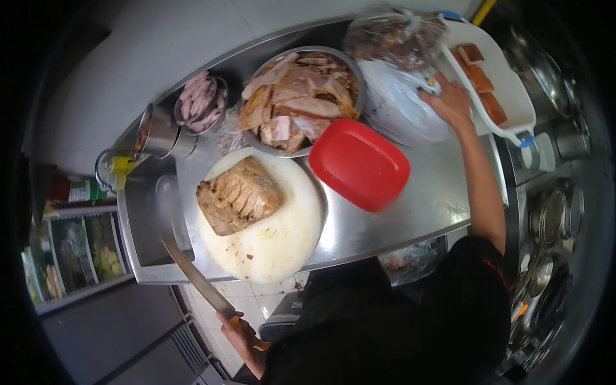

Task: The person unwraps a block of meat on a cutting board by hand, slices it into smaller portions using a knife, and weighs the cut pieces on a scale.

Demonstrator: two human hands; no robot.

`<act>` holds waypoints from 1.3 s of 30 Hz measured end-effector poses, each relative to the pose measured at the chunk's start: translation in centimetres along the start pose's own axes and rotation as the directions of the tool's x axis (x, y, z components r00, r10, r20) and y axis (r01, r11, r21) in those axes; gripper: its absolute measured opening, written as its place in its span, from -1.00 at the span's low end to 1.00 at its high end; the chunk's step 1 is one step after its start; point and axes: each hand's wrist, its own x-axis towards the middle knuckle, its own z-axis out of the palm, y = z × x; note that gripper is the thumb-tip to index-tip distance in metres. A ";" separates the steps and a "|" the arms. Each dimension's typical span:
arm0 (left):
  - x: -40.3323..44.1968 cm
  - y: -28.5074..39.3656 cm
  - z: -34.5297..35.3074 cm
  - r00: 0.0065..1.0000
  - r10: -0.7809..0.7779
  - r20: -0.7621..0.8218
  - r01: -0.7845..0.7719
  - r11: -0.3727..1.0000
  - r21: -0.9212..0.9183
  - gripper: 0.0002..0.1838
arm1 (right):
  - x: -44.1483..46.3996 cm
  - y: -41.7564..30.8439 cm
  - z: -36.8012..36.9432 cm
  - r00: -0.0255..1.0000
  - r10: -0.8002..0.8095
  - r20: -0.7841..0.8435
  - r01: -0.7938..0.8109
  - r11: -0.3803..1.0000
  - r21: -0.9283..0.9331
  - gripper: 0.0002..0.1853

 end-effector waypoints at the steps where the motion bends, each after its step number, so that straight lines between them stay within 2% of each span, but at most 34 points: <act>1: -0.6 0.6 0.1 0.999 -0.044 -0.029 0.044 0.999 -0.025 -0.21 | -0.8 0.2 -0.1 1.000 0.018 -0.011 -0.018 1.000 -0.004 -0.19; 5: -1.2 -0.8 -0.6 0.993 -0.116 -0.030 0.114 0.992 -0.058 -0.20 | -3.7 2.4 0.2 0.996 0.050 -0.073 -0.044 0.996 0.081 -0.27; 7: -0.8 -1.8 -1.0 0.990 -0.144 0.006 0.144 0.988 -0.060 -0.21 | -4.3 3.5 0.5 0.994 0.074 -0.076 -0.069 0.996 0.058 -0.30; 9: -1.1 -1.2 -0.2 0.984 -0.176 0.013 0.176 0.983 -0.053 -0.22 | -4.0 5.1 0.4 0.999 0.002 -0.040 0.002 0.992 0.124 -0.35; 10: -1.0 -0.9 -0.2 0.982 -0.187 0.004 0.187 0.981 -0.042 -0.22 | -3.7 6.2 1.5 0.995 -0.004 -0.105 0.014 0.995 0.094 -0.38; 12: -0.6 -1.3 -0.5 0.986 -0.152 0.070 0.154 0.988 -0.019 -0.20 | -3.3 4.2 0.3 0.995 0.085 0.048 -0.090 0.991 0.097 -0.44; 13: -0.6 -0.9 -0.5 0.983 -0.168 0.072 0.171 0.985 -0.033 -0.20 | -3.7 2.8 0.1 0.998 0.063 -0.022 -0.060 0.993 0.097 -0.43; 14: -0.7 -0.6 -0.4 0.980 -0.180 0.083 0.184 0.982 -0.042 -0.20 | -3.6 1.0 0.2 0.986 -0.033 -0.164 0.044 0.997 0.062 -0.42; 16: -0.1 -1.0 -0.8 0.972 -0.204 0.115 0.210 0.977 -0.041 -0.21 | -4.9 -3.3 0.1 0.877 -0.202 -0.436 0.206 0.978 -0.038 -0.39; 18: 0.2 -1.3 -1.3 0.969 -0.200 0.143 0.208 0.977 -0.043 -0.23 | -8.6 -12.4 -2.2 0.734 -0.419 -0.535 0.568 0.811 0.143 -0.46; 19: 0.3 -1.4 -1.4 0.970 -0.186 0.154 0.196 0.979 -0.048 -0.24 | -12.2 -18.1 -3.8 0.688 -0.496 -0.530 0.681 0.695 0.233 -0.42; 20: 0.5 -1.5 -1.6 0.971 -0.170 0.167 0.180 0.982 -0.052 -0.24 | -15.2 -23.4 -5.9 0.697 -0.626 -0.349 0.712 0.548 0.439 -0.34; 21: 0.6 -1.4 -2.0 0.967 -0.167 0.195 0.178 0.983 -0.042 -0.25 | -16.5 -27.2 -5.5 0.505 -0.801 -0.322 0.812 0.313 0.493 -0.25; 22: 0.9 -1.8 -2.4 0.966 -0.158 0.206 0.163 0.987 -0.006 -0.23 | -17.2 -30.5 -3.4 0.446 -0.864 -0.235 0.839 0.311 0.447 -0.08; 23: 1.2 -2.3 -2.8 0.964 -0.150 0.218 0.147 0.989 0.029 -0.22 | -17.9 -34.1 -1.4 0.385 -0.914 -0.126 0.828 0.282 0.485 0.04; 25: 2.6 -4.6 -3.7 0.970 -0.088 0.227 0.055 0.987 0.150 -0.15 | -17.5 -40.0 2.4 0.286 -0.957 0.045 0.823 0.270 0.500 0.16; 27: 3.1 -6.1 -4.7 0.970 -0.058 0.238 0.009 0.980 0.200 -0.13 | -16.6 -44.0 3.3 0.248 -0.889 0.384 0.706 0.438 0.557 0.21; 30: 3.7 -8.0 -6.3 0.966 -0.036 0.256 -0.026 0.972 0.234 -0.12 | -17.7 -44.8 3.9 0.288 -0.791 0.539 0.709 0.555 0.436 0.23; 33: 4.0 -9.2 -7.6 0.950 -0.038 0.309 -0.035 0.973 0.228 -0.12 | -18.7 -43.2 5.2 0.397 -0.772 0.496 0.658 0.617 0.433 0.21; 36: 4.8 -10.4 -8.3 0.933 -0.019 0.359 -0.064 0.974 0.218 -0.11 | -21.2 -40.2 6.5 0.252 -0.758 0.601 0.436 0.644 0.629 0.26; 37: 5.0 -10.6 -8.6 0.926 -0.013 0.378 -0.073 0.974 0.214 -0.11 | -24.0 -39.5 3.7 0.280 -0.750 0.599 0.521 0.643 0.561 0.34; 39: 5.3 -10.5 -9.1 0.909 -0.003 0.417 -0.092 0.974 0.207 -0.11 | -29.1 -37.5 4.1 0.441 -0.774 0.455 0.694 0.615 0.374 0.38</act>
